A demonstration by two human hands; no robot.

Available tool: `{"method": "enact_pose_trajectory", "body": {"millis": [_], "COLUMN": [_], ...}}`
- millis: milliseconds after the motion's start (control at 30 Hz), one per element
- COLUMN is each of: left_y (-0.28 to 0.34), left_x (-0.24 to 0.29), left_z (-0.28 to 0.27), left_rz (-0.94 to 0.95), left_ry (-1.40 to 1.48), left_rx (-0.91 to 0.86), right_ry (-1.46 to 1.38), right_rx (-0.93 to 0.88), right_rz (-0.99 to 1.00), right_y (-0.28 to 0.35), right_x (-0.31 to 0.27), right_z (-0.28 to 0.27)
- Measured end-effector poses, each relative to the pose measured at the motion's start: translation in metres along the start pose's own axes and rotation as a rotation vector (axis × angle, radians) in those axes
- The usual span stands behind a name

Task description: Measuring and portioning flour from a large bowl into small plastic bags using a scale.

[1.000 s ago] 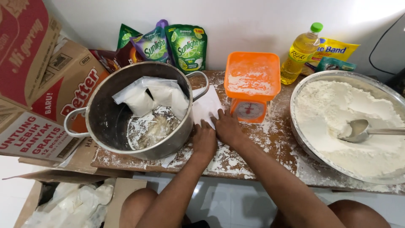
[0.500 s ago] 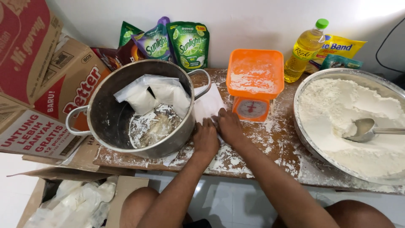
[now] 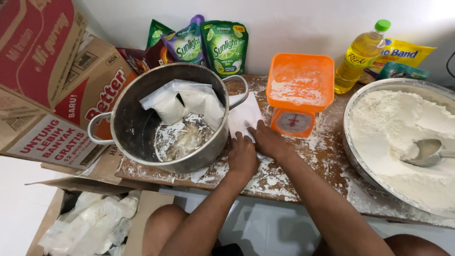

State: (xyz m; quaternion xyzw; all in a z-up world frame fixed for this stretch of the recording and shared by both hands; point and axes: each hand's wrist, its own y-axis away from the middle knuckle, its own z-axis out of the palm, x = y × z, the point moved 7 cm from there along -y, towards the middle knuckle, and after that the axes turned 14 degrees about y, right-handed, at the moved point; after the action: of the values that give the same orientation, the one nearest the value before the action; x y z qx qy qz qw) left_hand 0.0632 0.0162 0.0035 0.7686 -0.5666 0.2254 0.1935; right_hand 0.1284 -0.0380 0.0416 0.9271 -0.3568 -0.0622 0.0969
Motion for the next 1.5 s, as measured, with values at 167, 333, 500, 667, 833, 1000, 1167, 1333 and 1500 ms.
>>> {"method": "enact_pose_trajectory", "body": {"millis": [167,333,500,667,833,1000,1167,1333,1500], "left_y": [0.007,0.002,0.010,0.013,0.022,0.025,0.016,0.015,0.011], "left_x": [0.010,0.014,0.023,0.026,0.038,0.040,0.028,0.029,0.028], "left_z": [-0.013,-0.020,-0.037,-0.045,-0.046,-0.057,-0.043,-0.048,-0.048], "left_rz": [-0.031,-0.034,-0.026,-0.047,-0.053,-0.083,-0.066,-0.054,-0.053], "left_ry": [0.012,0.022,-0.001,0.006,0.052,0.118,0.063,0.055,0.035], "left_rx": [0.005,0.017,0.019,-0.017,-0.049,-0.018,-0.031,-0.036,-0.057], "right_ry": [-0.033,-0.064,-0.016,-0.060,-0.125,-0.161,-0.121,-0.036,0.177], "right_rx": [-0.095,-0.011,0.302,0.260,0.048,0.083,0.205,0.412,0.740], "right_rz": [0.020,0.030,0.068,0.005,-0.084,0.018,0.026,-0.069,-0.095], "right_y": [-0.022,-0.035,-0.015,-0.018,-0.014,-0.016,-0.024,-0.012,-0.008], "right_x": [0.007,0.011,-0.004,0.003,0.006,0.002,0.008,-0.002,-0.005], "right_z": [0.020,0.031,0.005,0.010,0.004,-0.005,0.015,0.021,0.021]}}
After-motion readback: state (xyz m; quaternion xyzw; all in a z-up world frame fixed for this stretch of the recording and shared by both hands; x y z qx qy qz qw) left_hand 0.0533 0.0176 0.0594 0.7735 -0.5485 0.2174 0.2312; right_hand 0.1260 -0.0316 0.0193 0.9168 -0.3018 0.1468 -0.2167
